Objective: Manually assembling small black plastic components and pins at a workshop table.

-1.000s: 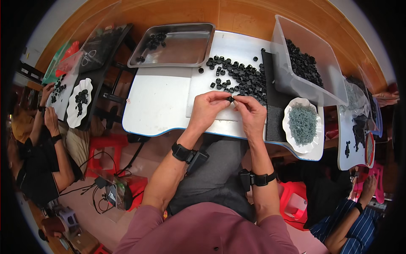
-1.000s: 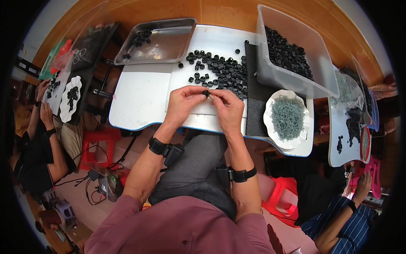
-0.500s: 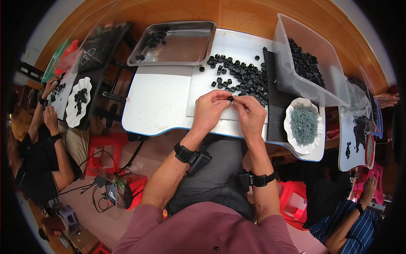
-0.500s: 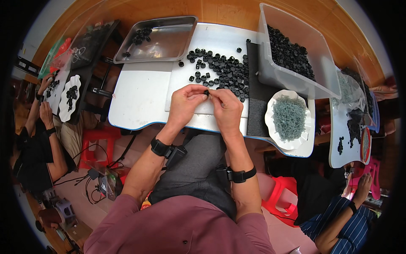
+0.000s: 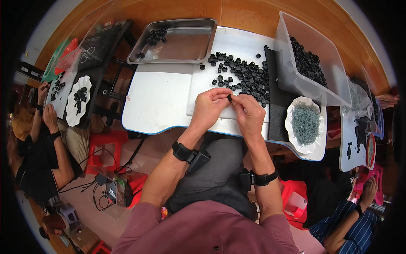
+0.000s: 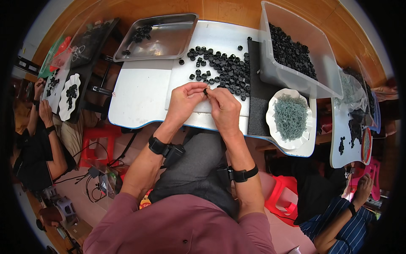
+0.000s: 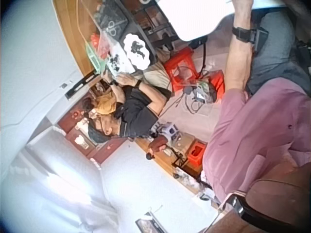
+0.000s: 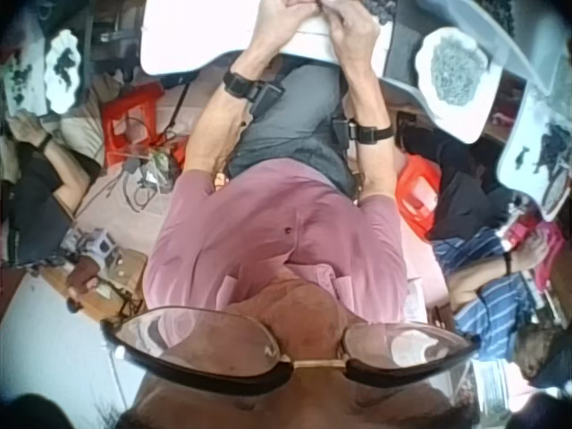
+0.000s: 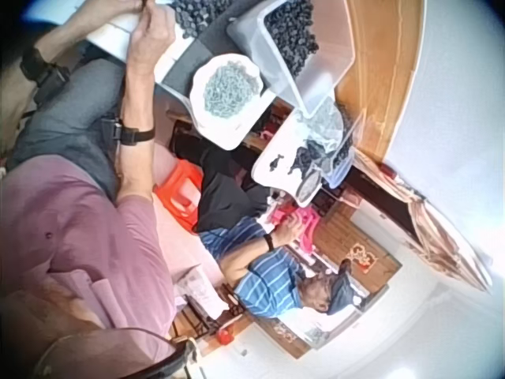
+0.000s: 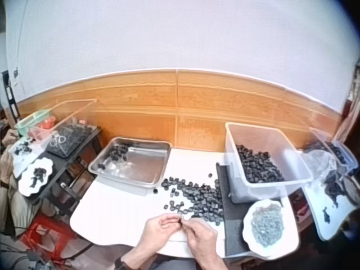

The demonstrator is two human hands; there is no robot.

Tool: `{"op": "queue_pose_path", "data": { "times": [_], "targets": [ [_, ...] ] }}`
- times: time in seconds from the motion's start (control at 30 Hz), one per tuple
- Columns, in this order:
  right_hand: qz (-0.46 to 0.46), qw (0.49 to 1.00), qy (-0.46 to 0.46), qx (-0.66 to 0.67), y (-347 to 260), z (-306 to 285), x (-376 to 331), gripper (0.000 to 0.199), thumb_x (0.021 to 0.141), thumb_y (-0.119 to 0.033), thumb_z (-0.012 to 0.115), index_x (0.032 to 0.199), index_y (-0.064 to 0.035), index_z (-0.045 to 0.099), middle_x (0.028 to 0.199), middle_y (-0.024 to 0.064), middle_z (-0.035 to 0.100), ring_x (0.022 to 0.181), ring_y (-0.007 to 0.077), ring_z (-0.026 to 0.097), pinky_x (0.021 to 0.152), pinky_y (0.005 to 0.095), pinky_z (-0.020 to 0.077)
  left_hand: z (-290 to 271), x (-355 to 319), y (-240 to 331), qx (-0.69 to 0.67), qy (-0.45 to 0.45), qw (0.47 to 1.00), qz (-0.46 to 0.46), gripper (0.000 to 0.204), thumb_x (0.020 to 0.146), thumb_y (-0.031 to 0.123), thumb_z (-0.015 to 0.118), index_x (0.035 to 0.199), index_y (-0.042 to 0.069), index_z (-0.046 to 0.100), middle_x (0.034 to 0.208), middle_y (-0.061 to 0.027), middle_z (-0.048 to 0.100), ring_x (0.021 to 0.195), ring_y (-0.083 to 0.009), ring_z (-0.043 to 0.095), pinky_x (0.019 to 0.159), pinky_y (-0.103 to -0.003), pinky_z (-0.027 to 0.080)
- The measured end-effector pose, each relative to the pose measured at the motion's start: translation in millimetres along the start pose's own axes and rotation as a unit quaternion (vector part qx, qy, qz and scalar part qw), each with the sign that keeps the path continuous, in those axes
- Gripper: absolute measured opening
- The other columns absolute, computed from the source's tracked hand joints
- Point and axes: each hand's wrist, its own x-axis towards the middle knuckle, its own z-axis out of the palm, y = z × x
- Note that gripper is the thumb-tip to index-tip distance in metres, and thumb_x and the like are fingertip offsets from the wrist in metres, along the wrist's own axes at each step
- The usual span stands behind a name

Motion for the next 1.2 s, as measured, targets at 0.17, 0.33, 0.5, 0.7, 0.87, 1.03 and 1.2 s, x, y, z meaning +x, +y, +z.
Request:
{"op": "queue_pose_path", "data": {
  "times": [0.17,0.33,0.5,0.7,0.87,1.03,1.2],
  "targets": [
    [0.014,1.0,-0.007,0.026,-2,-1,0,0.014,0.084,0.008,0.071,0.095,0.0007,0.075,0.09,0.0134,0.072,0.077,0.0246,0.071,0.068,0.0319,0.0562,-4,1,7,-0.012,-0.025,0.999,-0.03,0.027,0.092,-0.001,0.07,0.118,-0.007,0.069,0.108,-0.0131,0.074,0.099,-0.0155,0.071,0.09,-0.027,0.057],
    [0.049,0.996,-0.027,0.066,0,-4,1,0.014,0.084,0.008,0.072,0.095,0.0008,0.075,0.089,0.0119,0.071,0.075,0.0219,0.07,0.067,0.0302,0.0558,-12,6,9,-0.019,-0.044,0.996,-0.077,0.028,0.09,-0.001,0.071,0.117,-0.007,0.069,0.108,-0.0142,0.074,0.098,-0.0163,0.071,0.089,-0.027,0.058],
    [0.083,0.987,-0.05,0.128,4,-6,2,0.015,0.084,0.008,0.071,0.097,0.0007,0.076,0.091,0.0111,0.072,0.078,0.0193,0.07,0.069,0.029,0.0559,-12,4,12,-0.057,-0.043,0.994,-0.085,0.031,0.09,-0.001,0.071,0.12,-0.008,0.066,0.109,-0.0156,0.074,0.098,-0.0171,0.072,0.09,-0.027,0.058],
    [0.109,0.983,-0.031,0.145,-2,-3,3,0.022,0.083,0.006,0.073,0.104,-0.0006,0.075,0.094,0.0096,0.07,0.079,0.0181,0.07,0.07,0.0281,0.0559,-10,3,8,-0.058,-0.034,0.996,-0.059,0.032,0.092,-0.002,0.069,0.123,-0.008,0.064,0.111,-0.014,0.072,0.1,-0.0159,0.07,0.092,-0.027,0.057],
    [0.072,0.992,-0.038,0.095,-6,-2,4,0.021,0.082,0.005,0.074,0.102,-0.0014,0.074,0.091,0.0089,0.068,0.079,0.0187,0.07,0.068,0.0295,0.0559,-12,3,4,-0.065,-0.051,0.996,-0.037,0.033,0.093,-0.004,0.065,0.126,-0.008,0.062,0.112,-0.0137,0.071,0.1,-0.0157,0.069,0.093,-0.028,0.057],
    [0.027,0.997,-0.03,0.06,-2,0,3,0.02,0.082,0.005,0.075,0.101,-0.0008,0.073,0.09,0.0118,0.067,0.078,0.0231,0.069,0.066,0.0322,0.0555,-10,4,4,-0.056,-0.057,0.996,-0.028,0.03,0.095,-0.004,0.064,0.125,-0.008,0.061,0.111,-0.0135,0.071,0.1,-0.0159,0.069,0.093,-0.029,0.057],
    [0.016,0.998,-0.031,0.045,-3,0,2,0.02,0.082,0.006,0.075,0.1,-0.0005,0.073,0.088,0.0129,0.067,0.076,0.0258,0.069,0.066,0.034,0.055,-10,3,5,-0.029,-0.064,0.997,-0.021,0.029,0.094,-0.003,0.065,0.123,-0.007,0.062,0.11,-0.0129,0.071,0.1,-0.0152,0.069,0.092,-0.027,0.057]
  ]
}}
